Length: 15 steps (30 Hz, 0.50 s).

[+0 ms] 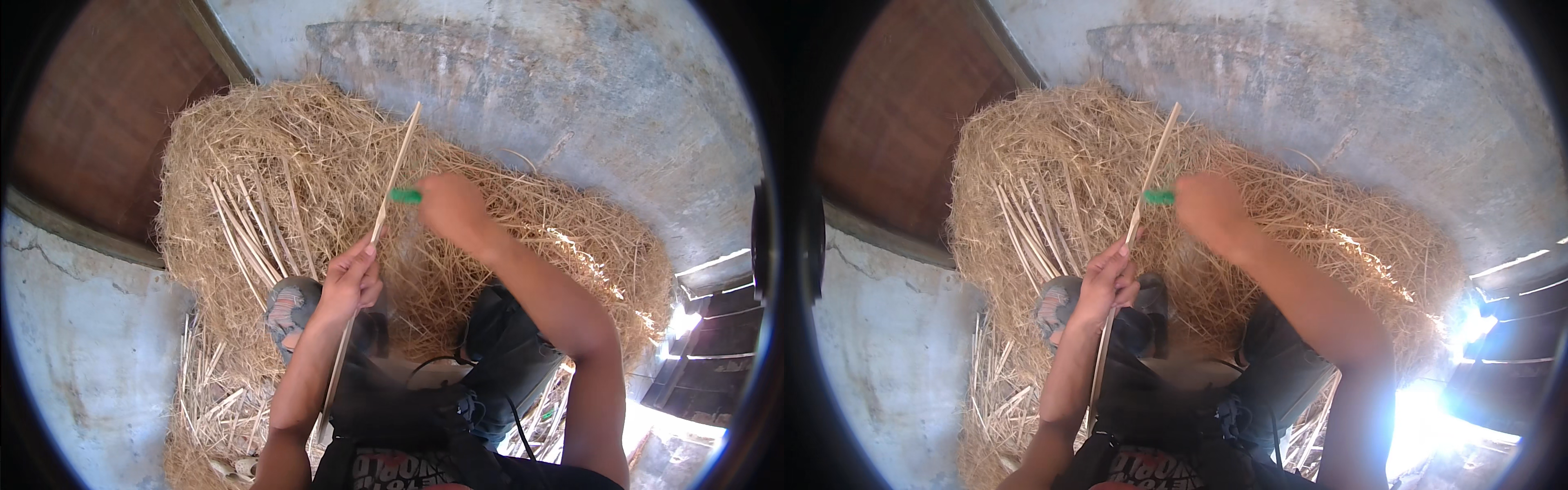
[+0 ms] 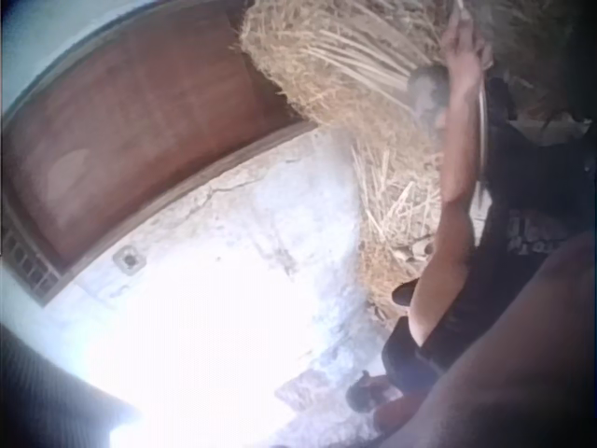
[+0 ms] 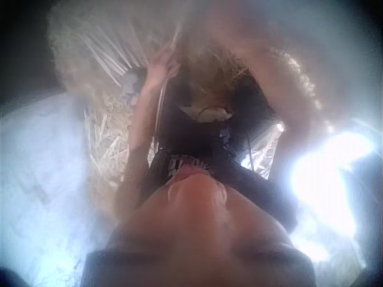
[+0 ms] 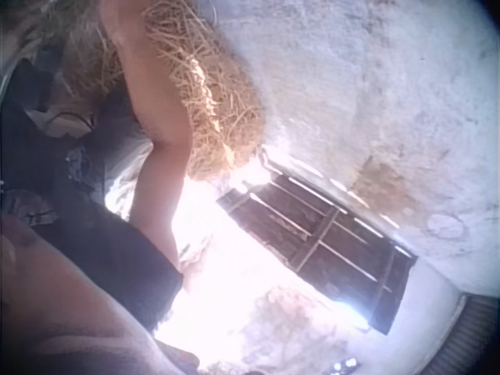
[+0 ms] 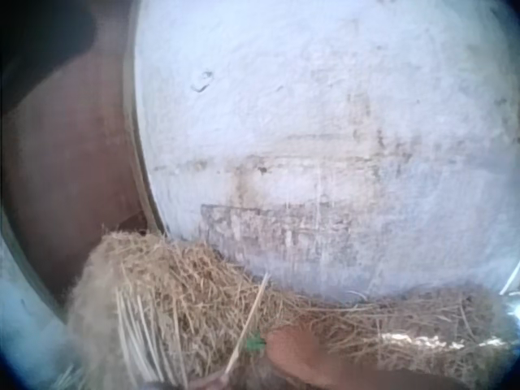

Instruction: The person uses a small utility knife to scrape and smooth the surface of a long, thin bamboo strip. They work by hand, repeatedly pulling the blade along the length of the wood while sitting over a large pile of straw.

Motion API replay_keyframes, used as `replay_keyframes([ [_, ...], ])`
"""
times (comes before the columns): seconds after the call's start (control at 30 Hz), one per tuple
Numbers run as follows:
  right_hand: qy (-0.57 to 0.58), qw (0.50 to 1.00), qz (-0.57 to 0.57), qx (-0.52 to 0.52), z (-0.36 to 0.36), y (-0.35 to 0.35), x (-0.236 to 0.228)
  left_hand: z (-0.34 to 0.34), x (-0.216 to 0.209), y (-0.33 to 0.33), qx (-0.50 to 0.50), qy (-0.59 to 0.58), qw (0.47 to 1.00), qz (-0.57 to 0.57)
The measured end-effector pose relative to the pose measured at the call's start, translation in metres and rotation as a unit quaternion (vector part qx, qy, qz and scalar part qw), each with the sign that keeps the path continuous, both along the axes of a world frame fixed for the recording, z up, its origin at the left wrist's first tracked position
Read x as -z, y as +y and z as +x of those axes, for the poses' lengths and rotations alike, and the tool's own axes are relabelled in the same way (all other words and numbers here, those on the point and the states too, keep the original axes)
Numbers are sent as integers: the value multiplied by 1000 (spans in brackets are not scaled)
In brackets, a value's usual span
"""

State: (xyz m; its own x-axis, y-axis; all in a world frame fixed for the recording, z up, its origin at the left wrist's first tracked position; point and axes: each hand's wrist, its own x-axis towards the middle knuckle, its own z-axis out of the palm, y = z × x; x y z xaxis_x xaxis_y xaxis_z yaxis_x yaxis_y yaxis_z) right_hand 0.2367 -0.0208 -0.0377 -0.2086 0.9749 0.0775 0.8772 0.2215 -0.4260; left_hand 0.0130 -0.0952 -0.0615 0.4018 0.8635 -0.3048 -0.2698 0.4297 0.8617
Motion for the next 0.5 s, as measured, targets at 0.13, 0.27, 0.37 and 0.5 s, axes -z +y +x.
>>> replay_keyframes([
  [0.13,-22,1000,-10,-18,-17,-5,4,2,-3,1,-15,-10,1000,-17],
  [0.27,-51,998,18,-22,-14,2,9,0,3,0,-14,-3,1000,-5],
  [0.37,-50,998,40,23,-3,24,15,-3,6,-4,-20,25,999,-4],
  [0.5,-51,982,-3,182,52,69,-5,-4,6,-11,45,39,998,-3],
])
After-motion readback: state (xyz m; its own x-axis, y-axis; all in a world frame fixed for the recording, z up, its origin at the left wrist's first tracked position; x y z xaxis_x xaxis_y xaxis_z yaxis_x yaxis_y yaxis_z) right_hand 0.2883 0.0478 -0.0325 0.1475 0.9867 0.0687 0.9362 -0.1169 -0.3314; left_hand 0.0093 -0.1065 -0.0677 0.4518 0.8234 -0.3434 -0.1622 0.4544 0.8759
